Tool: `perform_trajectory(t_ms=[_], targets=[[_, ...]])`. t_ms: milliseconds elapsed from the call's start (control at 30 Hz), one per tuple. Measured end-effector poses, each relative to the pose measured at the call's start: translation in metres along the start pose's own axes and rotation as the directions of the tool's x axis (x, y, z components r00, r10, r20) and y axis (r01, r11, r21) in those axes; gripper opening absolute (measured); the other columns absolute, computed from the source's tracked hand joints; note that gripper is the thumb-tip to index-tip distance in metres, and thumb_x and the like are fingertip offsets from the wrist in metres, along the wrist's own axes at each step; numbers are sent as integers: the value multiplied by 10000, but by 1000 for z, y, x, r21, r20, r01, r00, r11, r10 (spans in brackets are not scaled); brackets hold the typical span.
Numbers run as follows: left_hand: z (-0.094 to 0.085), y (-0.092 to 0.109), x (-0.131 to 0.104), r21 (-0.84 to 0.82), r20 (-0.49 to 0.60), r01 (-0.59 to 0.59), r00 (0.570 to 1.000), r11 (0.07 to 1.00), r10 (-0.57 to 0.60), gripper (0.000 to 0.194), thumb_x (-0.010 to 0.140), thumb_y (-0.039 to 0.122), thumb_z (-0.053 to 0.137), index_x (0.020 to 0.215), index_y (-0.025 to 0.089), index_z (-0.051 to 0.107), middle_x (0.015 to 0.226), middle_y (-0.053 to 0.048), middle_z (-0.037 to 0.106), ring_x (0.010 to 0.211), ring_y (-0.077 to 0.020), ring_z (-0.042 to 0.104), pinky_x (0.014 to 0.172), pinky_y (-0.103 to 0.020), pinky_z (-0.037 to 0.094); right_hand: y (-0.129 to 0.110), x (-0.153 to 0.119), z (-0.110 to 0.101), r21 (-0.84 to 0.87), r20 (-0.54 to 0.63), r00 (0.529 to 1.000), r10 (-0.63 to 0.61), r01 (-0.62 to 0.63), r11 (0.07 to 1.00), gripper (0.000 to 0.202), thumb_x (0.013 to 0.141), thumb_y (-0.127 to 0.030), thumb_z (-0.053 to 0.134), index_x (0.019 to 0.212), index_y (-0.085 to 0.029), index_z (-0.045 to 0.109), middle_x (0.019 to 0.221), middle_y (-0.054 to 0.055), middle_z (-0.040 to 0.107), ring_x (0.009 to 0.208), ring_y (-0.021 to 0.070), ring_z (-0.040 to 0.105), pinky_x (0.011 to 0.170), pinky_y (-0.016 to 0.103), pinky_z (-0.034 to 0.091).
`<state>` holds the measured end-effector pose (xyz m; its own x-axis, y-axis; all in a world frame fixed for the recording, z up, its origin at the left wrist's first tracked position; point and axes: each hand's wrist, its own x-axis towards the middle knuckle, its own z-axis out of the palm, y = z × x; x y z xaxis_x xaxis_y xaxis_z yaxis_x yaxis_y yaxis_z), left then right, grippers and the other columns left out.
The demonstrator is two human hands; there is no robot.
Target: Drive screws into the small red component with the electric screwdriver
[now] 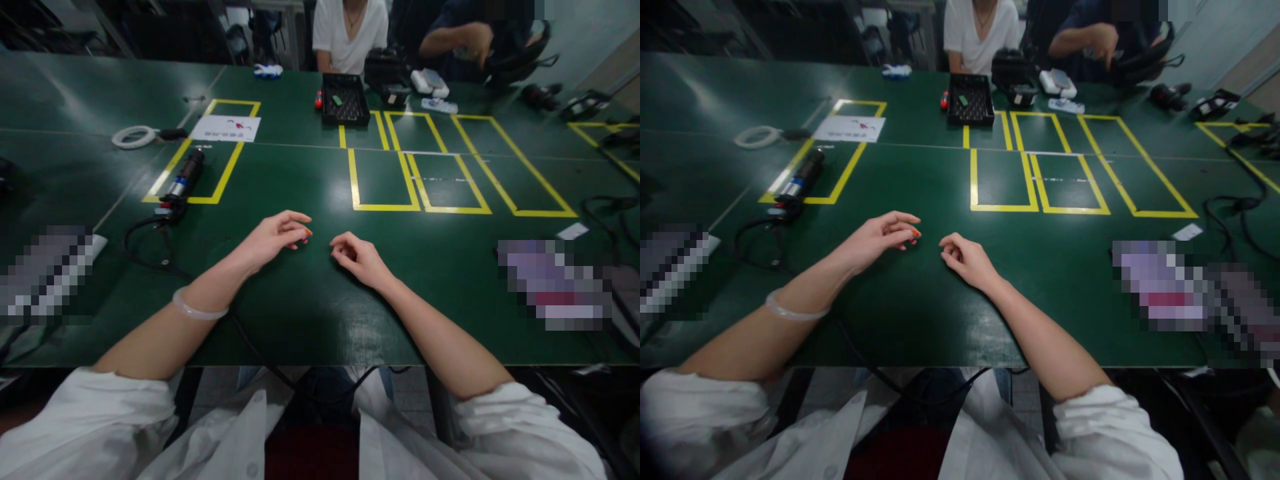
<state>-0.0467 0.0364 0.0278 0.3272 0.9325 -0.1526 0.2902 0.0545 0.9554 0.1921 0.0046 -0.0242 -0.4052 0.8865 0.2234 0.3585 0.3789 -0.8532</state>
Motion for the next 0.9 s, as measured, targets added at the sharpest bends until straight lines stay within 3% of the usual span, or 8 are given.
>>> perform_trajectory(t_ms=[100,233,333,433,600,767,900], targets=[[24,1,-3,-73,129,26,992,997,-16,593,776,389,750,1291,138,596,1007,-106,737,904,-199,667,739,-288,475,-3,-1,2,67,5,1000,-22,22,998,292,896,-279,597,1177,-221,540,849,-10,646,639,111,553,628,241,450],[34,-6,-2,-123,195,55,980,991,-30,652,770,390,763,1334,121,573,963,-103,734,811,-169,643,709,-276,453,-6,-1,4,14,16,998,-60,60,998,208,894,-300,627,1082,-218,589,808,-11,611,638,117,536,622,250,444],[34,-10,-2,-120,181,29,983,992,-6,656,790,385,742,1359,126,542,1027,-114,709,811,-157,633,683,-258,451,-5,0,4,-9,6,998,-67,67,998,155,901,-310,627,1020,-213,608,798,-6,599,645,122,537,624,256,449],[34,-11,-4,-100,149,-79,984,992,93,665,774,340,749,1368,148,521,1096,-109,657,862,-154,641,727,-258,484,-5,0,4,14,-34,998,-43,43,999,148,898,-315,631,1001,-213,600,773,-12,584,628,121,534,606,256,447],[36,-12,-9,60,134,-236,965,970,226,564,812,304,704,1332,160,540,1023,-79,632,900,-157,626,770,-259,507,-4,1,5,-26,-54,997,-47,46,999,137,883,-302,647,970,-214,588,785,-8,583,625,119,528,610,263,450],[35,-15,-8,80,134,-234,966,969,222,523,859,324,666,1332,147,529,1017,-84,641,891,-157,630,797,-274,510,-5,0,6,-17,-94,991,-91,90,996,169,890,-288,635,1037,-214,593,943,34,610,686,125,563,633,274,474],[36,-19,-9,104,153,-237,963,966,219,512,904,365,623,1358,156,515,1017,-86,650,884,-161,643,800,-281,515,-4,0,6,67,-87,995,-47,52,996,147,905,-343,632,937,-201,617,817,17,603,683,131,556,635,273,465]])
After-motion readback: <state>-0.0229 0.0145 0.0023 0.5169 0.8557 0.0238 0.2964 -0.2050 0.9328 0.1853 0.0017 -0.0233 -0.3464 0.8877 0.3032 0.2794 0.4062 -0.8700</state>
